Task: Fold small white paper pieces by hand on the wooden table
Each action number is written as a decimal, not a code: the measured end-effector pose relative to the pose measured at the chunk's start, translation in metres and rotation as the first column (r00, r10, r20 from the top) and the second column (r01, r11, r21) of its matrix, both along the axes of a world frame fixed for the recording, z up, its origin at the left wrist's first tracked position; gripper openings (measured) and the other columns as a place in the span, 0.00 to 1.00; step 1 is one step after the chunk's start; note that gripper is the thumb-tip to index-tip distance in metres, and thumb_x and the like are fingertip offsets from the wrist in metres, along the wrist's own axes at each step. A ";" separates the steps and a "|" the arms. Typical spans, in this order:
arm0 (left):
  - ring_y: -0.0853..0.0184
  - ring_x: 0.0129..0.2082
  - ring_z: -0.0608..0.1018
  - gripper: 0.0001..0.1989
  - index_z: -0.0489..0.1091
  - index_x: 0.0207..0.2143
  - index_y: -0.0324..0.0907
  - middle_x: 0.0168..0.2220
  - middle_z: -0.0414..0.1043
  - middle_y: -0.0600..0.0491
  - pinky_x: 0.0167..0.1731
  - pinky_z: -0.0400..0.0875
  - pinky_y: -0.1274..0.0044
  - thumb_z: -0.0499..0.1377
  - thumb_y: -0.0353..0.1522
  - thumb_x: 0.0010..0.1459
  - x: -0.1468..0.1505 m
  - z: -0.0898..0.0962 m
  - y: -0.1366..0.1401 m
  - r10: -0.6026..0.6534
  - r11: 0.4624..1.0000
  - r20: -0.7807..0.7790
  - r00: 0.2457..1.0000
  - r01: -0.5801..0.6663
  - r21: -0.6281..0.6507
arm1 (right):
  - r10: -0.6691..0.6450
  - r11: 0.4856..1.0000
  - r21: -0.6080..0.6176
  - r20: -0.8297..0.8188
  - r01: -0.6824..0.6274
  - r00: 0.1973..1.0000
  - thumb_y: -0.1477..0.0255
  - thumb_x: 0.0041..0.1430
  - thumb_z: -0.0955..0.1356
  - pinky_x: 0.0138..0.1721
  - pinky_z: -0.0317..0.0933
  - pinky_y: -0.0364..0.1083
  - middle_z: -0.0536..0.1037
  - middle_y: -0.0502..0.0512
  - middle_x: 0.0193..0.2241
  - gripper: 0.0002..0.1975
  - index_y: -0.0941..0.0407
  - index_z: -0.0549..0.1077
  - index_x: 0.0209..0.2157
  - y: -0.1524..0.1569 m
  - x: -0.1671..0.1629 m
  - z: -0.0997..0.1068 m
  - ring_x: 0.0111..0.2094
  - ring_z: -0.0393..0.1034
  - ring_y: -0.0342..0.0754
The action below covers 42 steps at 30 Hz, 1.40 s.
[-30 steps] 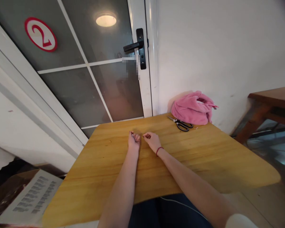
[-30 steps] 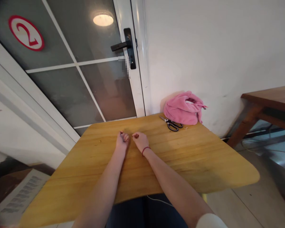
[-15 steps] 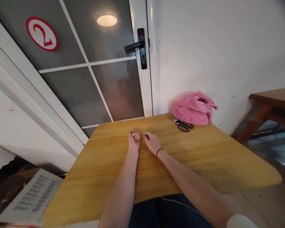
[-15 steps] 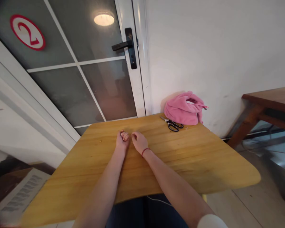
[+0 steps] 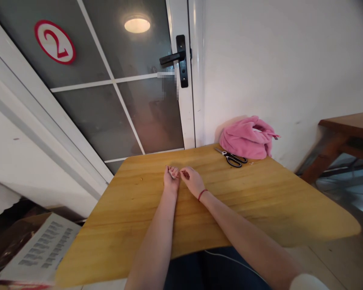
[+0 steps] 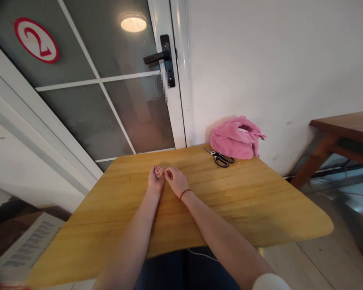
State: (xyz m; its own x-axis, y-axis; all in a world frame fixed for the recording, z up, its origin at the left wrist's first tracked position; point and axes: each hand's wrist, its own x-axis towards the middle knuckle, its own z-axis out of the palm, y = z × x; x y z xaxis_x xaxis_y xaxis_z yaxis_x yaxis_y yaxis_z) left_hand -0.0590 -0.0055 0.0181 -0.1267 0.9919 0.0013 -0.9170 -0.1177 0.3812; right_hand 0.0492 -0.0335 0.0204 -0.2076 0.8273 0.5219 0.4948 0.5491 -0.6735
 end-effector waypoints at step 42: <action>0.73 0.21 0.70 0.15 0.59 0.17 0.39 0.19 0.63 0.54 0.28 0.66 0.79 0.46 0.32 0.55 0.043 0.005 -0.010 -0.039 0.956 -0.089 0.995 0.011 -0.294 | -0.118 0.973 -0.159 0.275 0.166 0.954 0.56 0.56 0.53 0.30 0.54 0.43 0.73 0.58 0.34 0.22 0.56 0.60 0.44 0.007 0.005 -0.003 0.33 0.68 0.48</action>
